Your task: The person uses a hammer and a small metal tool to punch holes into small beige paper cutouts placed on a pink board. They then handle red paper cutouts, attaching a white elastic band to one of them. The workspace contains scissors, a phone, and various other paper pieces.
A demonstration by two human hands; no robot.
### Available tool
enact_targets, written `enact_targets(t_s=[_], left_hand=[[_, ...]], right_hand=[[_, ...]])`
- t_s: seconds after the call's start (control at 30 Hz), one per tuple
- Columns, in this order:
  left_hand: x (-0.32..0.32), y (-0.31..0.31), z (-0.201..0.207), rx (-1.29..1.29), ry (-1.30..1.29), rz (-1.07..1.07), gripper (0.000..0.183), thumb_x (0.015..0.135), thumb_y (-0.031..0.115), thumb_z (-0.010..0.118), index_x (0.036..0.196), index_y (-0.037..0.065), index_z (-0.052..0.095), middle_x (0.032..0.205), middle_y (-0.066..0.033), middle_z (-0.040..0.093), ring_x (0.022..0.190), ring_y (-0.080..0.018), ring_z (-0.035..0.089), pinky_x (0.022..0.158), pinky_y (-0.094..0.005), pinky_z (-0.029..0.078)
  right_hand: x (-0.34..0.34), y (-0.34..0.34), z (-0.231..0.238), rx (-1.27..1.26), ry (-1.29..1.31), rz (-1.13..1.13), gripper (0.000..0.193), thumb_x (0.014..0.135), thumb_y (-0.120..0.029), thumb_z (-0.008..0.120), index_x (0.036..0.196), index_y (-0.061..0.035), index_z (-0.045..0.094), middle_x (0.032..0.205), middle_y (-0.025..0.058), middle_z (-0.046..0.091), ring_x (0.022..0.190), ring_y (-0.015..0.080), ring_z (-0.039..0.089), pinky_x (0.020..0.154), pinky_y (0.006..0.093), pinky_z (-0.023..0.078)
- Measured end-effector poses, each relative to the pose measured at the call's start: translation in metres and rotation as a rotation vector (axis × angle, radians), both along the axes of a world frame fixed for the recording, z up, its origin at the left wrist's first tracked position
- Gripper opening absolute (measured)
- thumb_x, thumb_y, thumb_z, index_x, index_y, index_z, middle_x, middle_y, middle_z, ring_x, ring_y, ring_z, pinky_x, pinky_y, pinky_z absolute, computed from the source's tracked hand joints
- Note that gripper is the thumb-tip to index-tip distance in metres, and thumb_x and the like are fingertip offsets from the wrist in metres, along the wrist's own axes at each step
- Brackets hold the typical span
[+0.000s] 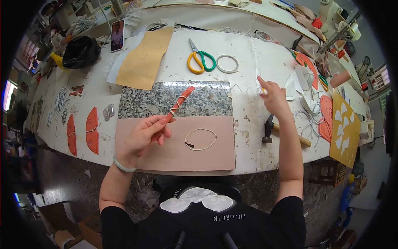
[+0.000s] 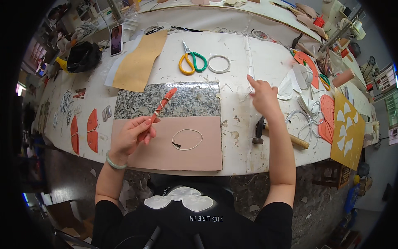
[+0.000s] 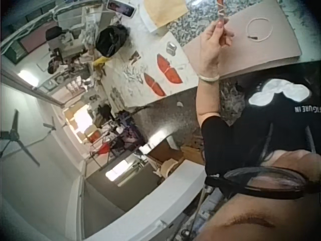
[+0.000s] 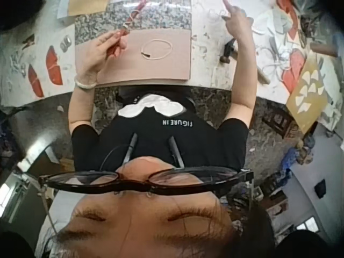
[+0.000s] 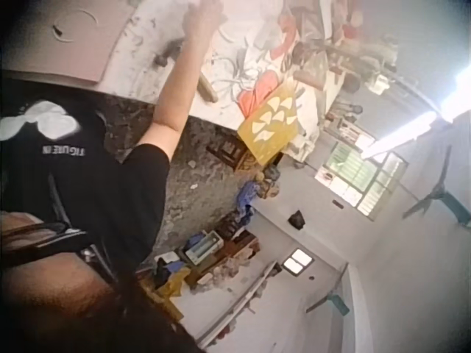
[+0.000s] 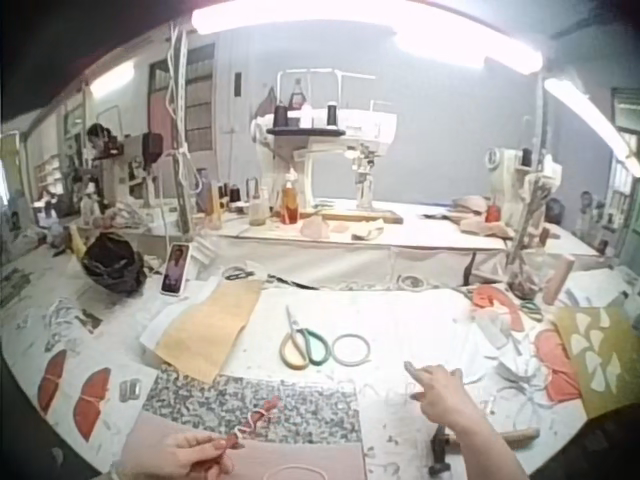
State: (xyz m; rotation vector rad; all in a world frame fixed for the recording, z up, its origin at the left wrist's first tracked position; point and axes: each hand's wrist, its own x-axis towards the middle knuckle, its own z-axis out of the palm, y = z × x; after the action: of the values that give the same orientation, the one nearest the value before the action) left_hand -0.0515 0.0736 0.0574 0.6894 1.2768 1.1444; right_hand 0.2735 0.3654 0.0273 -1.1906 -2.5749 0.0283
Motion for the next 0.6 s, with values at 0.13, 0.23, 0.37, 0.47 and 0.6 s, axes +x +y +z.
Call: enact_targets(t_s=[0.13, 0.23, 0.37, 0.47, 0.6], left_hand=[[0.028, 0.001, 0.0, 0.02, -0.073, 0.071, 0.033, 0.108, 0.021, 0.05, 0.13, -0.001, 0.06, 0.093, -0.0053, 0.069, 0.069, -0.007, 0.061, 0.058, -0.0207, 0.048], [0.052, 0.0, -0.002, 0.083, -0.11, 0.091, 0.032, 0.109, 0.022, 0.05, 0.131, 0.001, 0.06, 0.095, -0.0036, 0.066, 0.068, -0.0037, 0.055, 0.056, -0.0188, 0.045], [0.07, 0.0, -0.002, 0.132, -0.174, 0.173, 0.031, 0.11, 0.026, 0.051, 0.128, 0.003, 0.062, 0.085, 0.0014, 0.061, 0.061, -0.0007, 0.044, 0.052, -0.0166, 0.036], [0.069, -0.007, -0.011, 0.17, -0.111, 0.219, 0.032, 0.11, 0.029, 0.051, 0.123, 0.003, 0.063, 0.081, 0.0027, 0.059, 0.059, -0.0002, 0.042, 0.051, -0.0164, 0.034], [0.067, -0.013, -0.007, 0.197, -0.081, 0.25, 0.032, 0.11, 0.03, 0.05, 0.122, 0.003, 0.063, 0.081, 0.0025, 0.059, 0.058, -0.0003, 0.042, 0.051, -0.0165, 0.034]], right_hand=[[-0.062, -0.066, 0.02, -0.102, 0.598, 0.349, 0.036, 0.092, -0.024, 0.075, 0.124, -0.0093, 0.071, 0.113, 0.0113, 0.07, 0.113, 0.0266, 0.062, 0.09, 0.0376, 0.05], [-0.106, -0.133, 0.038, -1.19, 0.87, 0.353, 0.032, 0.106, -0.028, 0.06, 0.124, -0.0027, 0.068, 0.093, 0.0012, 0.069, 0.075, 0.0054, 0.06, 0.062, 0.0203, 0.047], [-0.127, -0.162, 0.033, -1.197, 0.893, 0.341, 0.034, 0.107, -0.028, 0.056, 0.128, -0.0021, 0.066, 0.087, -0.0007, 0.066, 0.065, 0.0024, 0.052, 0.056, 0.0195, 0.041], [-0.133, -0.163, 0.033, -1.222, 1.026, 0.416, 0.033, 0.107, -0.027, 0.058, 0.122, 0.0001, 0.069, 0.084, -0.0004, 0.068, 0.069, 0.0021, 0.053, 0.061, 0.0195, 0.042], [-0.135, -0.152, 0.043, -1.252, 0.842, 0.478, 0.026, 0.103, -0.021, 0.064, 0.116, 0.0006, 0.072, 0.096, 0.0053, 0.072, 0.089, 0.0094, 0.067, 0.076, 0.0247, 0.053]])
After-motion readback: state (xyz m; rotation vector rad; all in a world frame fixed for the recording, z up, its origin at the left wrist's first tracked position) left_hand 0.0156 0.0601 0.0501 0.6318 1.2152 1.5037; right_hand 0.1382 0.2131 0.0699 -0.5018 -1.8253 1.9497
